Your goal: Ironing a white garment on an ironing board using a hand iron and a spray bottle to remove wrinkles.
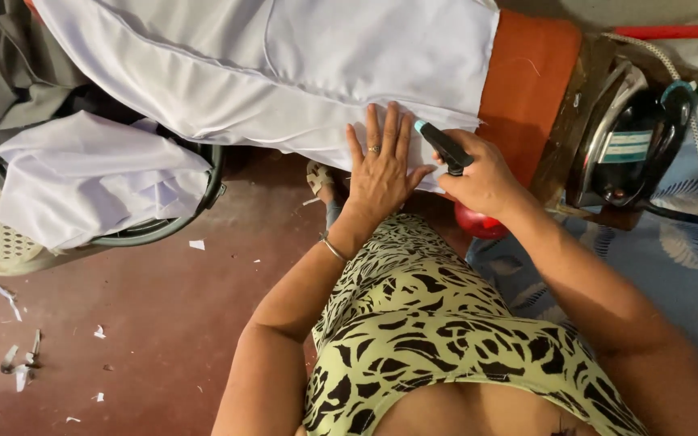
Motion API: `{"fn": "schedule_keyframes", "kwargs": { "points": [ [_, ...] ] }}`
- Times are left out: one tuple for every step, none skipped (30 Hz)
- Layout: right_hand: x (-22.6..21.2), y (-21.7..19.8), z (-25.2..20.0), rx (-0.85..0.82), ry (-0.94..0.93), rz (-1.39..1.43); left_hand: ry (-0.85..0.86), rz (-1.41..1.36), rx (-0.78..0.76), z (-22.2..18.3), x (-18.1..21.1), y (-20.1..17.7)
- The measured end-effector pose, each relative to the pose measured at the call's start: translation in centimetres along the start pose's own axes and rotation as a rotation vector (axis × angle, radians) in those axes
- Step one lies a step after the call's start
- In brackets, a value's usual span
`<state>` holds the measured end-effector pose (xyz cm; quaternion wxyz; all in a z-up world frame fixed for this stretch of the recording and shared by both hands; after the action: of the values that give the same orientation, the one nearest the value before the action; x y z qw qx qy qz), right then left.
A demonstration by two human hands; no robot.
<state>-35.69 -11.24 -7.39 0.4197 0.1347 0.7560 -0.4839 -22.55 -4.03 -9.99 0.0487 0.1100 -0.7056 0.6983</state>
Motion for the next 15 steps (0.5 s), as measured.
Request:
{"fn": "schedule_keyframes", "kwargs": {
  "points": [
    [-0.5, 0.1, 0.1, -0.003, -0.002, -0.002, -0.004, -0.002, 0.001, 0.0, -0.1, 0.0],
    [-0.9, 0.4, 0.2, -0.015, 0.003, -0.007, -0.015, -0.003, 0.005, -0.1, -0.4, 0.0],
    [-1.4, 0.6, 0.3, -0.028, 0.008, -0.013, -0.025, -0.004, 0.008, -0.2, -0.7, 0.0],
    [-1.6, 0.8, 0.4, -0.03, 0.005, -0.014, -0.029, -0.005, 0.011, -0.2, -0.9, 0.1],
    [-1.8, 1.0, 0.4, -0.035, 0.011, -0.014, -0.033, -0.007, 0.034, -0.3, -1.2, 0.1],
    [-2.0, 1.3, 0.4, -0.04, 0.019, -0.014, -0.037, -0.011, 0.055, -0.4, -1.4, 0.1],
    [-1.9, 1.5, 0.5, -0.043, 0.017, -0.015, -0.041, -0.012, 0.056, -0.4, -1.8, 0.4],
    [-1.8, 1.8, 0.6, -0.047, 0.02, -0.021, -0.032, -0.026, 0.082, -0.5, -2.0, 0.5],
    [-1.7, 2.1, 0.7, -0.051, 0.023, -0.028, -0.023, -0.04, 0.109, -0.5, -2.2, 0.6],
    [-2.0, 2.2, 0.7, -0.055, 0.021, -0.029, -0.026, -0.041, 0.11, -0.6, -2.4, 0.9],
    [-2.3, 2.4, 0.8, -0.06, 0.022, -0.027, -0.031, -0.022, 0.124, -0.6, -2.7, 1.0],
    [-2.5, 2.5, 0.8, -0.063, 0.026, -0.025, -0.034, -0.004, 0.137, -0.7, -2.9, 1.2],
    [-4.0, 2.1, 0.8, -0.066, 0.026, -0.026, -0.036, -0.006, 0.136, -0.7, -3.0, 1.6],
    [-5.5, 1.8, 0.8, -0.07, 0.02, 0.011, -0.043, -0.004, 0.137, -0.8, -3.2, 2.0],
    [-7.1, 1.4, 0.8, -0.075, 0.015, 0.048, -0.049, -0.003, 0.138, -0.8, -3.4, 2.4]
  ]
}}
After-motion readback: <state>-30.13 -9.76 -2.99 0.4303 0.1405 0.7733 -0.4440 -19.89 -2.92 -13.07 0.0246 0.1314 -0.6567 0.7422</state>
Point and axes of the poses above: each hand's wrist, its own z-axis towards the middle knuckle, its own y-axis out of the palm, x = y × z, the point moved 7 cm from there along z, towards the middle knuckle, and after that the axes turned 5 degrees about x, right-handed, at the moved point
